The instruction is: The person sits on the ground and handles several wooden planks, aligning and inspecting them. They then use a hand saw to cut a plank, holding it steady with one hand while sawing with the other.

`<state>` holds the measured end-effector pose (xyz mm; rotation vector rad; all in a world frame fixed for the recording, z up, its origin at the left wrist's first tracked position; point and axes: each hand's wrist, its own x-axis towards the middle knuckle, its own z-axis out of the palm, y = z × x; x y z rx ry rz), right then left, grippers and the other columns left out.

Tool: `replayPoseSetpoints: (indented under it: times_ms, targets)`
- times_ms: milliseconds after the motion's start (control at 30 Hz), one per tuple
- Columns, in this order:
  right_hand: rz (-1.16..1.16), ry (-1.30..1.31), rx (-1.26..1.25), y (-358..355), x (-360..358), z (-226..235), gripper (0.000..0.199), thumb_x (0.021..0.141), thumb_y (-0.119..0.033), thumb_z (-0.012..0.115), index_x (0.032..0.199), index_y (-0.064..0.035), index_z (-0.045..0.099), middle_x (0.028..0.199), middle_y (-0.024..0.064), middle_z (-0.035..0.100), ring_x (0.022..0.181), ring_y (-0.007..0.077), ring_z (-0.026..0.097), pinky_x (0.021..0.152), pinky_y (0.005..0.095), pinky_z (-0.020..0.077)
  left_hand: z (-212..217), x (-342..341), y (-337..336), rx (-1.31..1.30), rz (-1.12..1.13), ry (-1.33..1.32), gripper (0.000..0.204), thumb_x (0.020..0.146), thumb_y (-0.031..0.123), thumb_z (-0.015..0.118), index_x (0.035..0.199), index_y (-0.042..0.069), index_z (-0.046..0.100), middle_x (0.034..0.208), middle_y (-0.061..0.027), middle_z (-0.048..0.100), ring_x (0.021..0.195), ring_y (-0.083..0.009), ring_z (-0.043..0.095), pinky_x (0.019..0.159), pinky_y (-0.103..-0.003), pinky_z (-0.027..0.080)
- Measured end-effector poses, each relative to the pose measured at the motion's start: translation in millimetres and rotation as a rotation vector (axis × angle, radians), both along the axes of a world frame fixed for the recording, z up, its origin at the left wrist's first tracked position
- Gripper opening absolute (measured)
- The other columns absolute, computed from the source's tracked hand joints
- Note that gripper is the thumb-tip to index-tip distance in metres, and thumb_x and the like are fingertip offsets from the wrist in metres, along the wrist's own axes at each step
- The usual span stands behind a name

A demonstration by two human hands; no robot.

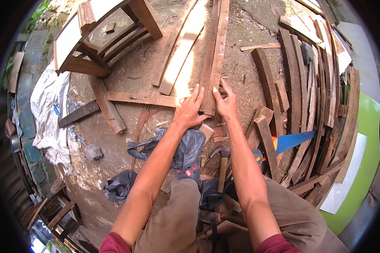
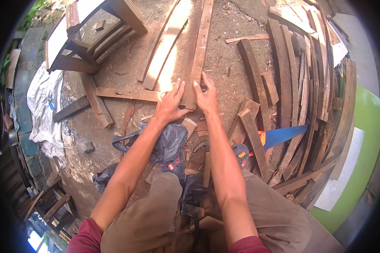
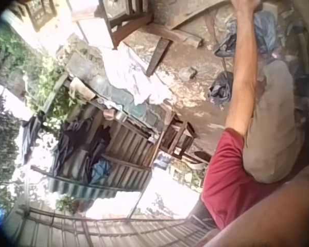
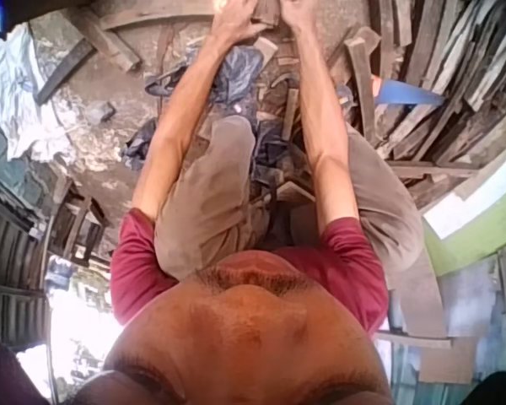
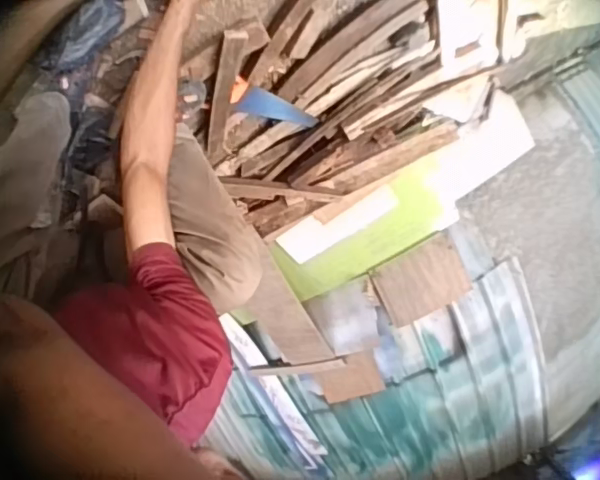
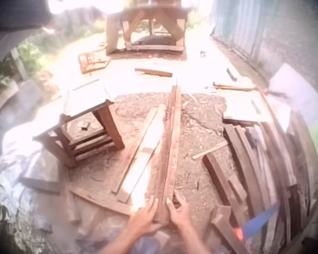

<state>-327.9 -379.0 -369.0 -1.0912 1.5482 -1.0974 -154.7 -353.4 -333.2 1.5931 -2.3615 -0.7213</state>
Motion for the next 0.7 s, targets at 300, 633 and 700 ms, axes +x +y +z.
replayPoseSetpoints:
  times_ms: [300, 633, 700]
  targets:
    - [-0.091, 0.335, 0.092, -25, 41, 10, 0.084, 0.093, -0.045, 0.071, 0.15, 0.0065, 0.039, 0.139, 0.0311, 0.047, 0.132, 0.0448, 0.046, 0.113, 0.0479, 0.0369, 9, -1, -1, 0.094, 0.034, -0.094, 0.111, 0.07, 0.044, 0.088, 0.161, 0.022, 0.029, 0.165, -0.0189, 0.025, 0.131, -0.0431, 0.052, 0.103, -0.051, 0.052]
    - [-0.076, 0.385, -0.158, -36, 33, -5, 0.065, 0.096, -0.028, 0.07, 0.144, 0.0088, 0.046, 0.12, 0.0252, 0.054, 0.111, 0.0401, 0.057, 0.097, 0.0439, 0.0472, 5, -1, 0, -0.13, -0.09, -0.248, 0.107, 0.073, 0.048, 0.084, 0.159, 0.013, 0.032, 0.158, -0.0254, 0.035, 0.115, -0.0297, 0.055, 0.107, -0.047, 0.038]
    - [-0.101, 0.382, -0.21, -34, 33, -4, 0.059, 0.096, -0.027, 0.07, 0.139, 0.0085, 0.05, 0.115, 0.0237, 0.054, 0.106, 0.0388, 0.058, 0.093, 0.0441, 0.0478, 5, -2, 1, -0.13, -0.102, -0.278, 0.109, 0.071, 0.05, 0.084, 0.159, 0.012, 0.032, 0.158, -0.0254, 0.036, 0.114, -0.0294, 0.056, 0.107, -0.047, 0.038]
